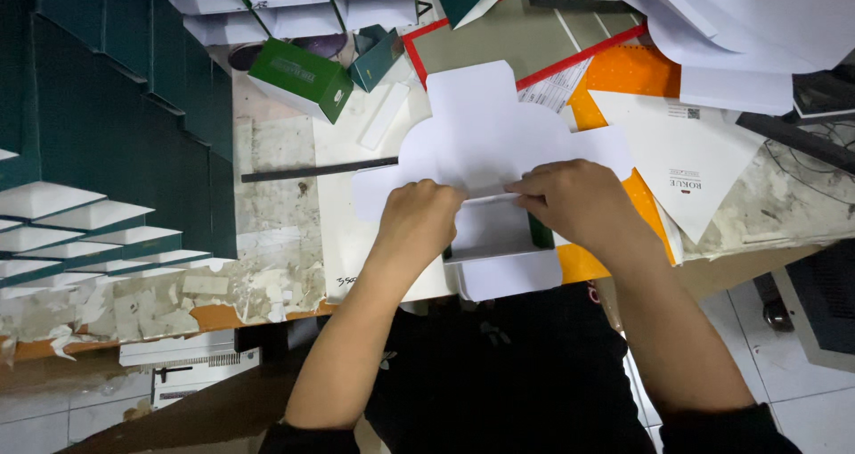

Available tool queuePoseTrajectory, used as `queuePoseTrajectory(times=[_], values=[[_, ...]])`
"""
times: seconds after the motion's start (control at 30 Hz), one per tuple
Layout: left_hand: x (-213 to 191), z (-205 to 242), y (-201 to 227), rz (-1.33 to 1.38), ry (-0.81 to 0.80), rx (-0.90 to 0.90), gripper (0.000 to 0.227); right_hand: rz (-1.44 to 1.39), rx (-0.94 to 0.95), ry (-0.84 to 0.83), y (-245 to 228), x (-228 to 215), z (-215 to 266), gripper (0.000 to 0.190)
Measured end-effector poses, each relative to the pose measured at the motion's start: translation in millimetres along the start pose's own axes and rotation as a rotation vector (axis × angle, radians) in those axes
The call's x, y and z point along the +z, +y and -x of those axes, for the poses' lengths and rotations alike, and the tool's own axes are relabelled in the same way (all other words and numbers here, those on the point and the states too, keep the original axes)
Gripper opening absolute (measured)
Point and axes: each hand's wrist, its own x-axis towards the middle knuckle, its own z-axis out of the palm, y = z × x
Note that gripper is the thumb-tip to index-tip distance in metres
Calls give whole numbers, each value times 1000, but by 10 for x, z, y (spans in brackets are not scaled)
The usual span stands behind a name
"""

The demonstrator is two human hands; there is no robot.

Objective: The person folds white paper cutouts into small rectangular boxes using a green rectangular guide to create sharp creases. They repeatedly fold the flaps, press the edges, and assemble the box shape on a cluttered workbench.

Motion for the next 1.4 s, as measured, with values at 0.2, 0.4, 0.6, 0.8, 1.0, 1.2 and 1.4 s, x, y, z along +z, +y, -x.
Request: queuePoseTrajectory(times=[0.2, 0.4, 0.6, 0.8, 1.0, 1.2, 1.4], values=[[36, -123, 11, -77, 3, 40, 8, 70, 41, -186, 39, 2, -135, 19], [-433, -79, 351, 184, -128, 20, 17, 42, 86, -261, -111, -223, -134, 25], [-295, -180, 195, 72, -119, 110, 22, -83, -78, -259, -25, -67, -233, 19], [-174, -271, 124, 34, -109, 231, 27, 153, -213, -170, 98, 144, -267, 14], [-380, -203, 241, 158, -94, 138, 38, -11, -87, -235, 9, -54, -239, 17], [-203, -216, 159, 31, -57, 267, 22, 66, -106, -188, 113, 116, -230, 21], [146, -178, -67, -82, -50, 42, 8, 140, 37, -280, 64, 42, -176, 23]])
